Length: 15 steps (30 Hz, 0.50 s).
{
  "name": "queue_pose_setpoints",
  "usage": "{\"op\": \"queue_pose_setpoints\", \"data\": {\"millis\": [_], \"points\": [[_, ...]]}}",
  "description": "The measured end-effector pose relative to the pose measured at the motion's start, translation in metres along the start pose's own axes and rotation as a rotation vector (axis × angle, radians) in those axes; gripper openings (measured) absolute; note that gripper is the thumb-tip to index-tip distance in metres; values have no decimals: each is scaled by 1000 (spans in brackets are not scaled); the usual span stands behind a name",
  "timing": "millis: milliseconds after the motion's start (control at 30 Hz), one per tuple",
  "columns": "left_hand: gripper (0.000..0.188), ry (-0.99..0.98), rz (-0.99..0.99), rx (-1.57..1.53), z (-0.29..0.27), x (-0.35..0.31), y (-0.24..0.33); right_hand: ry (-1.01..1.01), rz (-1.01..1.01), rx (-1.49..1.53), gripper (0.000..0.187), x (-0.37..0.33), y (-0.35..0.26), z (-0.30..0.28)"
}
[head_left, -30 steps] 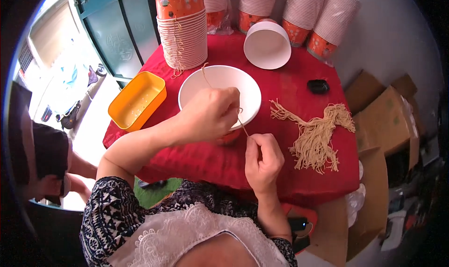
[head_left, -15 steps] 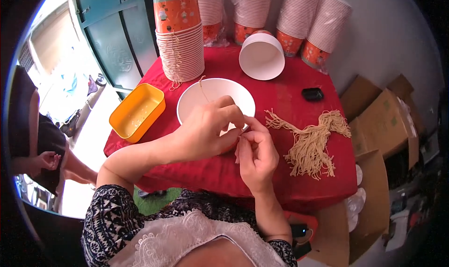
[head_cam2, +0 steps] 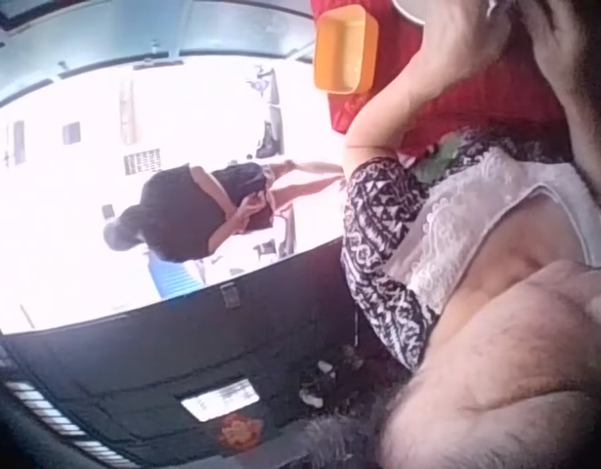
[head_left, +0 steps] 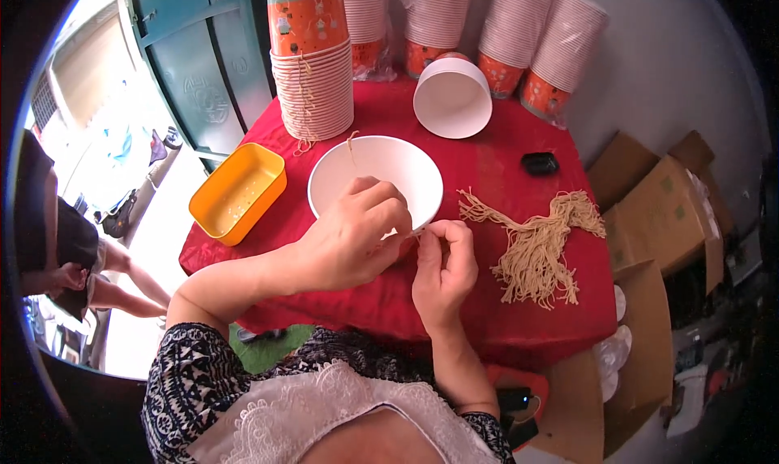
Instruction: The person is threading a thin yellow string through the pre-punched holes of festive-themed paper buckets to create handles.
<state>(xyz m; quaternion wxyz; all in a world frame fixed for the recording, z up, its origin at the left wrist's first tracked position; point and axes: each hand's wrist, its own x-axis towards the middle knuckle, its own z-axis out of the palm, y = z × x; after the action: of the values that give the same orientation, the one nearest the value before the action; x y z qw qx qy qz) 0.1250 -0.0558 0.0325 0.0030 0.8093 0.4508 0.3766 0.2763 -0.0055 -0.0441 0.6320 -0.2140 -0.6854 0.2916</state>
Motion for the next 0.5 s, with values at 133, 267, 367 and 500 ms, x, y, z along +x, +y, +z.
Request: {"op": "queue_pose_setpoints", "data": {"millis": [133,267,367,500], "points": [[20,39,92,38,0,-2,-3,44,-28,-5,7,-1,3,4],[22,24,101,31,-1,-3,-2,66,42,30,9,-9,10,5],[22,19,113,26,-2,-5,-3,34,-49,-72,10,0,3,2],[22,22,138,20,-2,-4,-4,8,-127,-163,10,8,-6,0]]}}
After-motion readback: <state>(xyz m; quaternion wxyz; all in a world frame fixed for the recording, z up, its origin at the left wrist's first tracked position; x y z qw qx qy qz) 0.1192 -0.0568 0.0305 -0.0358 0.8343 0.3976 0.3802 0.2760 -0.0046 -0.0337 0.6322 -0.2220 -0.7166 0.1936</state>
